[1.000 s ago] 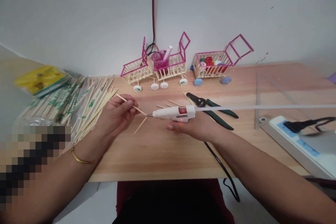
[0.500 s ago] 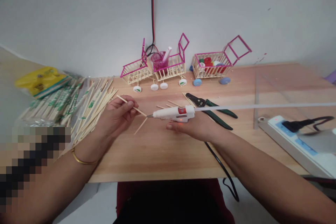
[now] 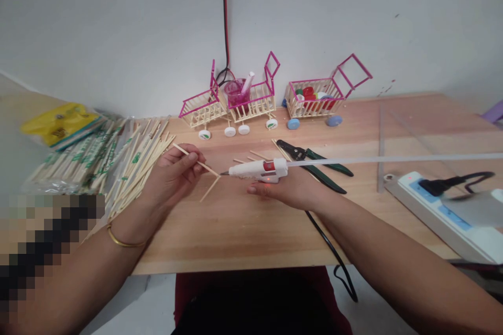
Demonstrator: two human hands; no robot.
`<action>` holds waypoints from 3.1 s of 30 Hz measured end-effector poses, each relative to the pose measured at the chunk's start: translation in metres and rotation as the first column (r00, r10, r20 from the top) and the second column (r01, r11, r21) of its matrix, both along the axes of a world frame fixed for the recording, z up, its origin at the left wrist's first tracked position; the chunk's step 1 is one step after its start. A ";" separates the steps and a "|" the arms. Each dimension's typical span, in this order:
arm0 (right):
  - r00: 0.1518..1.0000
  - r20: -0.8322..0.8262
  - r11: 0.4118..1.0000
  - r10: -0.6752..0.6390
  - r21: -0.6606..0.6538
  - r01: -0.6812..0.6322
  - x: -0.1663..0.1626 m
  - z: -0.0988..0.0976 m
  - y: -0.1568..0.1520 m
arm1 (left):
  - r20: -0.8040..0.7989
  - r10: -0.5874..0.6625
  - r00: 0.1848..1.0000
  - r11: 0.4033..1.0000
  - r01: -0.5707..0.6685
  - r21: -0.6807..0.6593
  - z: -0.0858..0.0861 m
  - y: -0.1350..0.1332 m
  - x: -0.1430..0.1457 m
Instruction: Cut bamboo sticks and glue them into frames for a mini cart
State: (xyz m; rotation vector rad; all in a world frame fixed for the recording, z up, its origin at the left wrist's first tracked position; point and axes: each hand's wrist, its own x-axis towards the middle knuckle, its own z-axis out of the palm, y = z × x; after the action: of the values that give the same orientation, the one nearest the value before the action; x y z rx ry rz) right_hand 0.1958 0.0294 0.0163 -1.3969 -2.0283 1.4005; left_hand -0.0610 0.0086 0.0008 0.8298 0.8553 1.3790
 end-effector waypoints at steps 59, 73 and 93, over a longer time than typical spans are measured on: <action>0.834 -0.551 0.863 -0.036 -0.438 -0.252 -0.043 -0.015 -0.022 | -0.567 0.370 0.736 0.829 0.014 0.559 0.013 -0.024 0.010; 0.826 -0.560 0.862 -0.060 -0.446 -0.240 -0.044 -0.012 -0.023 | -0.702 0.335 0.629 0.855 0.110 0.507 0.014 -0.028 0.009; 0.861 -0.504 0.945 0.065 -0.246 -0.216 -0.039 -0.013 -0.024 | -0.762 0.284 0.582 0.874 0.168 0.455 0.014 -0.024 0.013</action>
State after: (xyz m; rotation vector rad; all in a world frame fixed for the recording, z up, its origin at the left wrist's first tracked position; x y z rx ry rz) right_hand 0.1569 0.0053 0.0036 -0.8634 -1.6586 1.9539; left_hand -0.0485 -0.0153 0.0148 1.9644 1.2556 1.2546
